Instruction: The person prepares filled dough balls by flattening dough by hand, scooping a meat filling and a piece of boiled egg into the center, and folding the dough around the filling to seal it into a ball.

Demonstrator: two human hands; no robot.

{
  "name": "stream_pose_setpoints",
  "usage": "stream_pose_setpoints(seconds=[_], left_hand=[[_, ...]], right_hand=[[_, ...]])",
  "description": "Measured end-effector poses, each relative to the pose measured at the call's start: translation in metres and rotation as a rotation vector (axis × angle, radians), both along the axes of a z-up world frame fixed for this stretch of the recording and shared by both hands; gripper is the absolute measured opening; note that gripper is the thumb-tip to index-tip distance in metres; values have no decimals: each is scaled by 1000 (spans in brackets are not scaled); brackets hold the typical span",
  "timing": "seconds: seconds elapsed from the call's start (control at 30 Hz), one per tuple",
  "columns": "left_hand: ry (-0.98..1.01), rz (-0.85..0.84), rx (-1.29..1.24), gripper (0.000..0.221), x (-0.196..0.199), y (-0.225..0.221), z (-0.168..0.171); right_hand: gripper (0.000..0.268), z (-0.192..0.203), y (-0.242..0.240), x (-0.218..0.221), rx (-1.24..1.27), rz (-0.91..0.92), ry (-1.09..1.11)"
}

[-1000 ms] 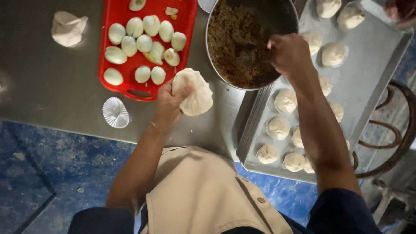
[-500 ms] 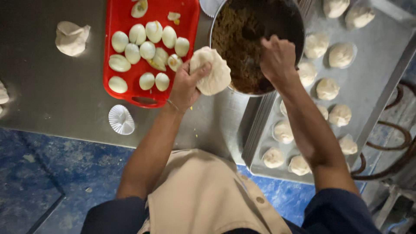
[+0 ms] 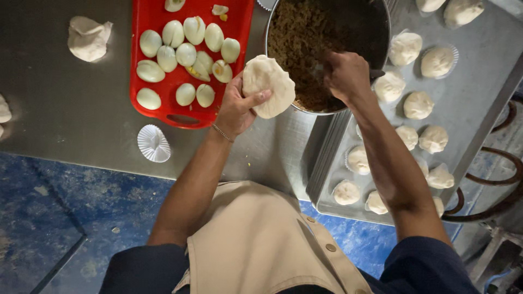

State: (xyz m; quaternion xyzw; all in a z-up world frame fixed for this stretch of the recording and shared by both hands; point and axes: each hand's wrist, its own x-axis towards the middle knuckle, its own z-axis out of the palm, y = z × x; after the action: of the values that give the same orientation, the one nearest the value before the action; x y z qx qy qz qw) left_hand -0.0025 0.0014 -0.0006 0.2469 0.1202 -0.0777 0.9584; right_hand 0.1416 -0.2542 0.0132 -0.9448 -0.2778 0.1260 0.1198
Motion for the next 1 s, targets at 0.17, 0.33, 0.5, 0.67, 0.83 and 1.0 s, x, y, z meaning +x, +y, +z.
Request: stream_pose_setpoints(seconds=[0.17, 0.33, 0.5, 0.67, 0.83, 1.0], left_hand=[[39, -39, 17, 49, 1, 3, 4], [18, -111, -88, 60, -9, 11, 31], [57, -101, -115, 65, -15, 1, 45], [34, -91, -140, 69, -19, -14, 42], [49, -49, -298, 64, -16, -31, 49], [32, 0, -471, 62, -15, -41, 67]], right_hand=[[33, 21, 6, -3, 6, -194, 216], [31, 71, -4, -12, 48, -371, 349], [21, 107, -12, -46, 146, -474, 307], [21, 138, -15, -82, 329, -547, 307], [19, 154, -1, -132, 271, -411, 30], [34, 136, 23, -176, 301, -250, -165]])
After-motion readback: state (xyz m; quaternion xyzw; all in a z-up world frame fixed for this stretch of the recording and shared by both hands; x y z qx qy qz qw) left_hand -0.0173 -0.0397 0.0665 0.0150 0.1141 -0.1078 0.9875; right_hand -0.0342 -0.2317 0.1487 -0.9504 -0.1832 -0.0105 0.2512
